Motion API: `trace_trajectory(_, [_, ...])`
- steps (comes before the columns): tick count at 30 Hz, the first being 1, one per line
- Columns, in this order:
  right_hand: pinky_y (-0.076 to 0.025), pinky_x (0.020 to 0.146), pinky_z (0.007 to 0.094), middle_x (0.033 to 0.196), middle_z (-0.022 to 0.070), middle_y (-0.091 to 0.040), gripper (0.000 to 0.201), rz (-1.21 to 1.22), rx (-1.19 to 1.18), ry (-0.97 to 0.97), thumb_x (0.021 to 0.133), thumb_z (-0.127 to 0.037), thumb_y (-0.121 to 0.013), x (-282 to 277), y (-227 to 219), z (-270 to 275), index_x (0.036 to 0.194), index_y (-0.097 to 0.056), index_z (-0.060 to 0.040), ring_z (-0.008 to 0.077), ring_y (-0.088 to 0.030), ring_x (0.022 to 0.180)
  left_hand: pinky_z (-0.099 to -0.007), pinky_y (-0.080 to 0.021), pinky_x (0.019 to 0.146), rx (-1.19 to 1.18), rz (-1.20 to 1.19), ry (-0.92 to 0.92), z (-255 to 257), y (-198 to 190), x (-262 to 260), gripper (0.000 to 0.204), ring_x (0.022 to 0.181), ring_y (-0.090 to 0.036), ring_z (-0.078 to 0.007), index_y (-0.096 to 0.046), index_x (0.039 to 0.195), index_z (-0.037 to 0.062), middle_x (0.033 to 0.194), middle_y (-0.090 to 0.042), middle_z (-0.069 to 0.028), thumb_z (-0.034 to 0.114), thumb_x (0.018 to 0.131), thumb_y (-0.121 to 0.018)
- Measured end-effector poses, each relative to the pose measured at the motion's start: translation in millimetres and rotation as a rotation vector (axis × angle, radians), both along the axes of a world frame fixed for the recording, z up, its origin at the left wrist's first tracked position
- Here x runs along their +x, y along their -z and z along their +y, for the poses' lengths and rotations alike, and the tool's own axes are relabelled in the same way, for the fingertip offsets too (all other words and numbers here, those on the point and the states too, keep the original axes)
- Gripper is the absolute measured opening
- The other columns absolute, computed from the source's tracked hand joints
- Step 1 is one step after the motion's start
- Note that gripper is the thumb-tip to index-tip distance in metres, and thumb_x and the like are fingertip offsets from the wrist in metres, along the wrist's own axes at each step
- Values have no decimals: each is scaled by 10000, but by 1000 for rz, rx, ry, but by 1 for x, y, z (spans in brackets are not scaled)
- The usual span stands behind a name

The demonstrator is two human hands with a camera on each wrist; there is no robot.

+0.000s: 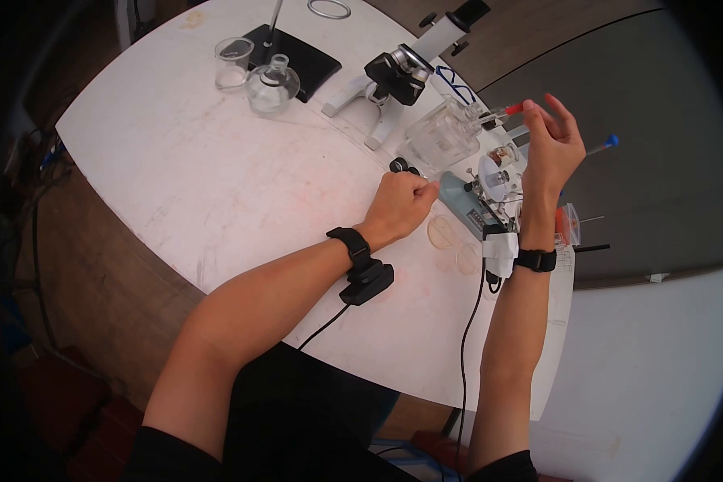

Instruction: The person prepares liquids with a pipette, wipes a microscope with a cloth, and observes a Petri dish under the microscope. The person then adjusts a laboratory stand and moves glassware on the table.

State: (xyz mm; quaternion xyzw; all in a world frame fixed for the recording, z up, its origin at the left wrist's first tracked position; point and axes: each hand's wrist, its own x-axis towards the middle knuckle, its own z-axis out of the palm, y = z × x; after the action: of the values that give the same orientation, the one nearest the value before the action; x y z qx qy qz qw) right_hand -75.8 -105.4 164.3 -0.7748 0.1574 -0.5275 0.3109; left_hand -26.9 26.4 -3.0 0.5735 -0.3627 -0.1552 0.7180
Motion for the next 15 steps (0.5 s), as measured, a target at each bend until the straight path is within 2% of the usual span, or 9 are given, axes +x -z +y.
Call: trace_trajectory(15, [-518, 721, 215, 910, 156, -714, 402, 31, -32, 13, 799, -80, -766, -2, 1, 3, 1144, -610, 55, 128, -679, 802, -393, -317, 468, -14, 1, -14, -1, -2, -5, 396, 451, -268, -238, -453, 607, -88, 489, -370, -190, 174, 878, -574])
